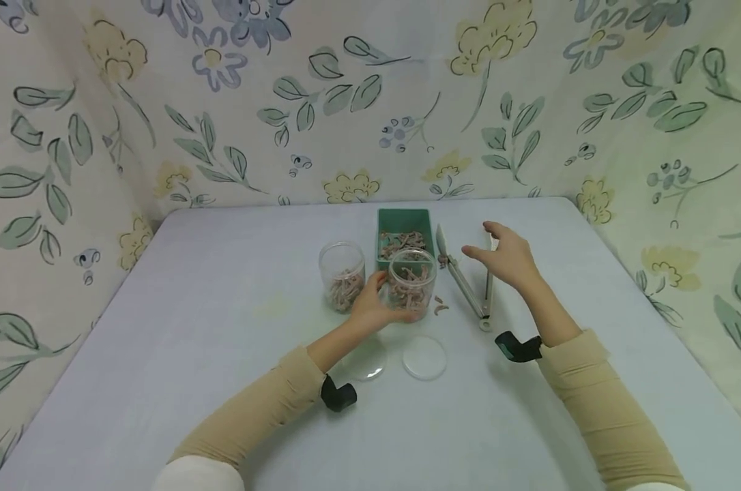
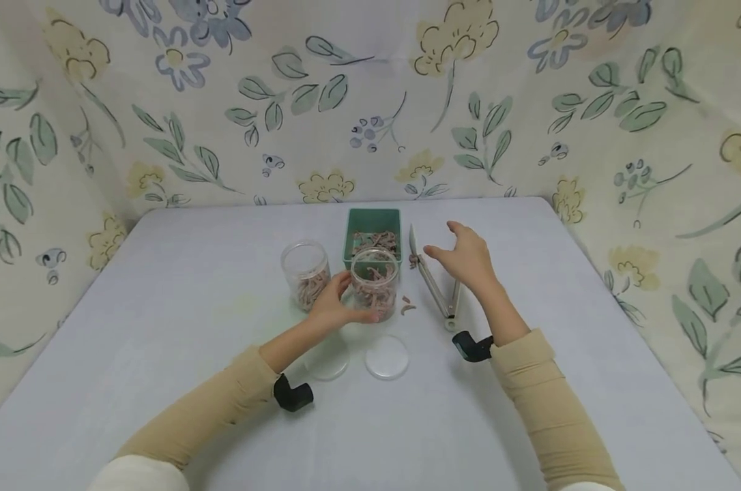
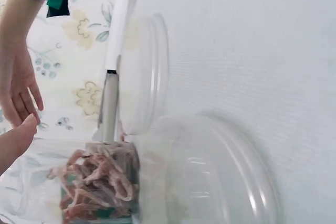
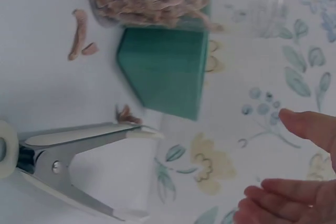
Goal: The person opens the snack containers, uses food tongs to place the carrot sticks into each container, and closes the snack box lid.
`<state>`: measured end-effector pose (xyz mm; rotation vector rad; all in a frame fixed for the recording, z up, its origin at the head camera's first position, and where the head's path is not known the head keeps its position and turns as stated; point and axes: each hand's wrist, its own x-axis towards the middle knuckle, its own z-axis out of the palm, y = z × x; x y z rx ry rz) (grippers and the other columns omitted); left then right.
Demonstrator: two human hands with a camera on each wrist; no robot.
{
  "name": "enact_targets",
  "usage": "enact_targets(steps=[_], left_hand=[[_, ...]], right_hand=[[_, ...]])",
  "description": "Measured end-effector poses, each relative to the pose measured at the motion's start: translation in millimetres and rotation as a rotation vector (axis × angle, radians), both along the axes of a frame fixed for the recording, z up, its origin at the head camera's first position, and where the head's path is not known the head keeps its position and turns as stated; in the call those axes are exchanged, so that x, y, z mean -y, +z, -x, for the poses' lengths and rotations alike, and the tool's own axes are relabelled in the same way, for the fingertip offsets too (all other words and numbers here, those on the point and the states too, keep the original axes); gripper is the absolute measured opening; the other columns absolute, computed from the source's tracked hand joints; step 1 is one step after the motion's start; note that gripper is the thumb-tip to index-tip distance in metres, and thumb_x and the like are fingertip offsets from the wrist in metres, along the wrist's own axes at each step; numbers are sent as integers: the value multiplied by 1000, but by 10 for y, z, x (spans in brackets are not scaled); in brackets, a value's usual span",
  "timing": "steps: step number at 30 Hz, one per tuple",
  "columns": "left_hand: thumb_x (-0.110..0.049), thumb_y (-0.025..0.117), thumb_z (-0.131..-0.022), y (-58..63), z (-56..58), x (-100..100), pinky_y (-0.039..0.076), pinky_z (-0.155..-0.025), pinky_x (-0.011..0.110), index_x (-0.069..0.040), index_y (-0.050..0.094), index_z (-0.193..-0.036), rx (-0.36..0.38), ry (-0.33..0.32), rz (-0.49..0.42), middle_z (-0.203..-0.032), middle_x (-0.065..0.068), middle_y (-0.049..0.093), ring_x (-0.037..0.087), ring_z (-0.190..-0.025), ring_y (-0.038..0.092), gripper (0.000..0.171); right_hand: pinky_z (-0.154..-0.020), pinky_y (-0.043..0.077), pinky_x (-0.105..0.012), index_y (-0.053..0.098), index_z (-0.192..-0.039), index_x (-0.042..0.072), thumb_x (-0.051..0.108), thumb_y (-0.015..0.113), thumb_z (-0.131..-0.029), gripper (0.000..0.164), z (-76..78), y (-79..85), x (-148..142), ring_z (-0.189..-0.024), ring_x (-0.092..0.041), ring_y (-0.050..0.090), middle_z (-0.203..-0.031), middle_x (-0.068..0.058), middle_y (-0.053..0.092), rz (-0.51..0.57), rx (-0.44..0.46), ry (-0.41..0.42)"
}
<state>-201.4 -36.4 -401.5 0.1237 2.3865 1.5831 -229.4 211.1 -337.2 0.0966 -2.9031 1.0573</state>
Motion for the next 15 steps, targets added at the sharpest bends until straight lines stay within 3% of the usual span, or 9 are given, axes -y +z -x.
enact_targets(steps=[4,6,10,12,15], left_hand=[[-11,82,-78,131,-112,312,23,-115,47,-3,22,-153,93,-167,-25,-157,14,27,31,-144,24,97],[-10,79,-81,188,-147,495,23,-115,45,-1,22,-153,129,-279,-39,-157,16,28,31,-144,25,92],[-12,73,-86,252,-178,889,27,-114,44,4,30,-149,166,-461,-42,-150,19,38,33,-139,34,78],[-14,71,-88,268,-165,1085,29,-112,47,4,33,-148,173,-488,-15,-146,20,44,34,-137,38,73],[-19,70,-89,309,-101,1338,31,-110,52,5,35,-146,150,-434,92,-143,21,47,38,-135,39,72]], right_hand=[[-103,39,-53,38,-145,-5,23,65,-95,64,-139,75,21,-129,-47,42,-146,-25,41,144,-131,40],[-103,42,-43,44,-143,-3,17,67,-93,58,-213,88,48,-126,-42,48,-143,-23,47,229,-209,78],[-93,47,-20,57,-131,-7,2,70,-88,46,-362,64,179,-113,-28,61,-128,-24,59,316,-349,252],[-89,49,-17,60,-125,-9,-2,70,-86,40,-427,36,280,-107,-24,64,-121,-24,63,337,-355,395],[-87,53,-26,64,-120,-8,1,71,-86,36,-490,-34,454,-104,-22,66,-117,-22,66,348,-251,625]])
